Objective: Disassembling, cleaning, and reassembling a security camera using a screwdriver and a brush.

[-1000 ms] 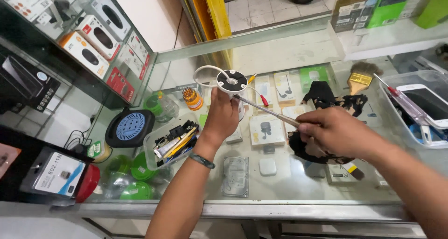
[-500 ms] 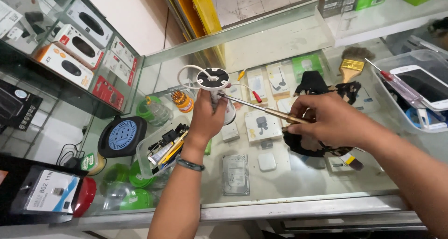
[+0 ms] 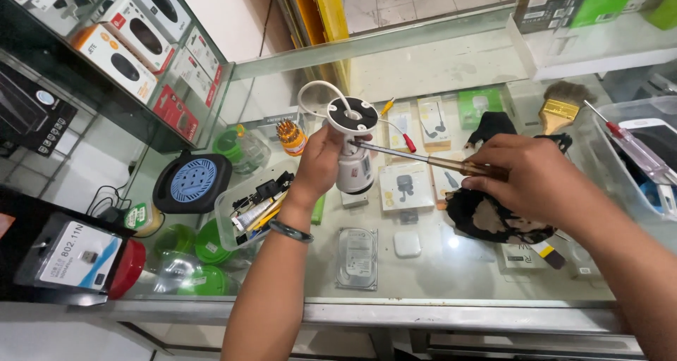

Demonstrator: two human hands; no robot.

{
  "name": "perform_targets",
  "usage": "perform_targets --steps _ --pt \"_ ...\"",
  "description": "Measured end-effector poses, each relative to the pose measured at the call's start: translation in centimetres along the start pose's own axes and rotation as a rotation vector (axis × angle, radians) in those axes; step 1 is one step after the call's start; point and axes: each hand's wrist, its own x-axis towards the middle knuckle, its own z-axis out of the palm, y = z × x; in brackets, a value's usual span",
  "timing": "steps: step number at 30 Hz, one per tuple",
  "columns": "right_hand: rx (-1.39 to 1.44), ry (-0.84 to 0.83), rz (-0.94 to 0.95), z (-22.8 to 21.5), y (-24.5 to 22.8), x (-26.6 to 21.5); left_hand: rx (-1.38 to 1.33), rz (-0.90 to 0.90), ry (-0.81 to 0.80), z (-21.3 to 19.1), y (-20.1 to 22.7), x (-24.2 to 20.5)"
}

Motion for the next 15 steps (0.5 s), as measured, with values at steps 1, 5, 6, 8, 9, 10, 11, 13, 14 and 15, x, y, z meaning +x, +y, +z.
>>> perform_targets --steps 1,5,6,8,9,10,11,13,14,15 --pt "-0.001 0.004 -0.001 -0.2 -0.2 0.0 0.002 0.003 -0.002 0.2 0.7 0.0" --pt "-0.082 -0.066 0.120 -1.0 -1.3 0.2 0.139 -0.015 0.011 0.9 2.1 -0.2" --pt "-0.131 -0.096 0.176 -1.3 -1.6 0.3 0.040 -0.050 0.018 1.1 2.2 -0.2" --pt "-0.121 -0.107 0.167 -1.3 -1.2 0.3 -0.071 -0.053 -0.012 1.2 2.1 -0.4" --pt "-0.111 -0.121 0.154 -1.3 -1.0 0.3 -0.182 -0.057 -0.039 1.3 2.1 -0.5" --pt "-0.111 -0.120 0.156 -1.4 -0.9 0.2 -0.182 -0.058 -0.041 1.3 2.3 -0.5" --pt "-0.115 -0.072 0.115 -1.5 -0.8 0.2 -0.058 -0.044 -0.037 1.3 2.6 -0.6" --pt "-0.118 -0.024 0.074 -1.8 -0.8 0.2 0.067 -0.031 -0.031 1.2 2.7 -0.6" --pt "-0.144 -0.011 0.074 -2.0 -1.0 0.1 0.092 -0.040 -0.028 1.2 2.6 -0.6" --pt "-0.171 0.003 0.075 -2.3 -1.1 0.1 0.116 -0.049 -0.026 1.3 2.5 -0.6"
